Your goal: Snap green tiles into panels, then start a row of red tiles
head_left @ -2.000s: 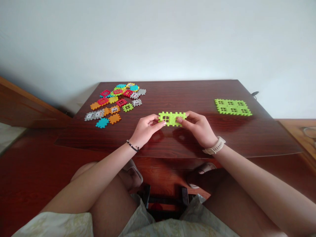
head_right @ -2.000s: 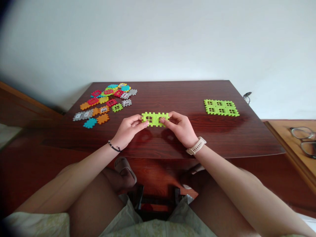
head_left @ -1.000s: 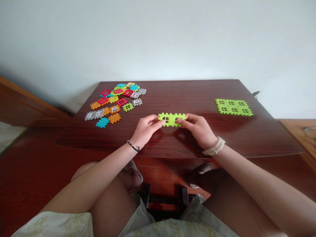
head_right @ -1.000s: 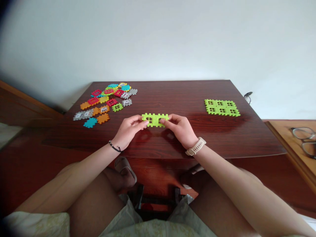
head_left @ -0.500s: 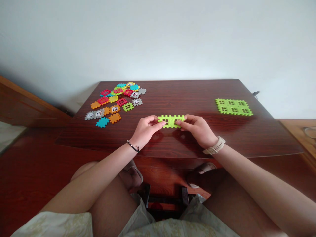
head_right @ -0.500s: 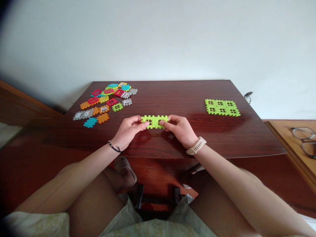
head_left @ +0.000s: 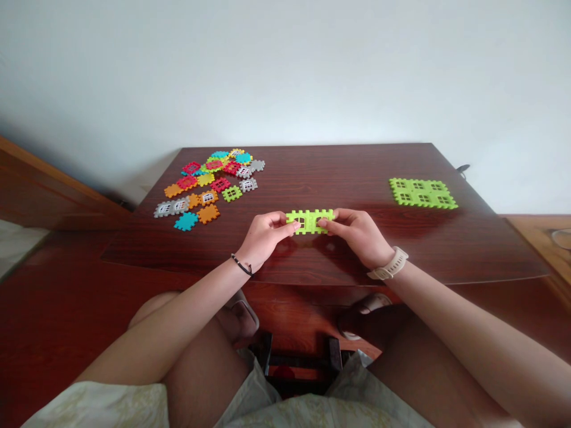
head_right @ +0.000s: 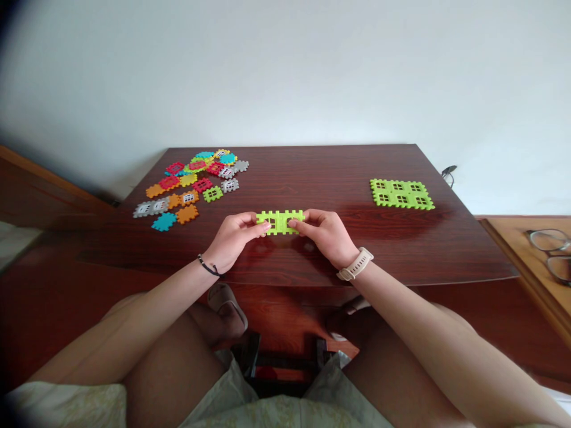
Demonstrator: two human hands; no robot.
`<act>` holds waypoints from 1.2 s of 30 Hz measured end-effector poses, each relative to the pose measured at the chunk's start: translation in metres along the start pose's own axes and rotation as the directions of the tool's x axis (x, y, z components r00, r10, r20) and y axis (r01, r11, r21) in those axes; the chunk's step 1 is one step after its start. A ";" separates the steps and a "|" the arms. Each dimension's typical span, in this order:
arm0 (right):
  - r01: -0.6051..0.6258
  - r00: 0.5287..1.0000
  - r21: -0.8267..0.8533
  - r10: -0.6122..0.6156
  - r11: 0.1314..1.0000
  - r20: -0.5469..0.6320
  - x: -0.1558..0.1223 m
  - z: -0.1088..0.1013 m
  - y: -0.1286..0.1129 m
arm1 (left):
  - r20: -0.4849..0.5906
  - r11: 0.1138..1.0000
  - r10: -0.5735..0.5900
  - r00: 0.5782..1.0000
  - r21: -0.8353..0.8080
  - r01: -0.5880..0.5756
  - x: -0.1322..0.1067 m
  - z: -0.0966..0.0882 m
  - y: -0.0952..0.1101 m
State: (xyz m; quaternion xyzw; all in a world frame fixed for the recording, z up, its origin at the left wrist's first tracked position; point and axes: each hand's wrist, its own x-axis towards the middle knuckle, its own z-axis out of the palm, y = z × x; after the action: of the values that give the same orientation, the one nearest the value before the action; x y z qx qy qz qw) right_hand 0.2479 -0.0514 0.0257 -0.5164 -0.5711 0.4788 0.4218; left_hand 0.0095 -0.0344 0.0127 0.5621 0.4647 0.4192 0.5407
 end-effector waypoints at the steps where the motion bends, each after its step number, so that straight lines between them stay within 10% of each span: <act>1: -0.004 1.000 0.002 0.004 1.000 0.001 0.000 0.000 0.001 | -0.004 1.000 -0.002 1.000 0.002 0.002 0.000 0.001 0.000; 21: 0.075 0.994 0.170 -0.087 0.983 0.061 0.003 0.002 0.002 | -0.013 0.994 0.080 0.997 0.072 -0.079 -0.002 0.001 0.005; 36: 0.180 0.982 -0.008 -0.179 0.984 0.055 -0.001 0.008 0.002 | 0.050 0.964 0.181 0.982 0.188 -0.187 -0.008 0.007 0.006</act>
State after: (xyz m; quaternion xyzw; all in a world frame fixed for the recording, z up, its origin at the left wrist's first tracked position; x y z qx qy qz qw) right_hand 0.2405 -0.0532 0.0221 -0.4526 -0.6296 0.4489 0.4442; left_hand 0.0147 -0.0437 0.0180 0.6590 0.4401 0.4117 0.4500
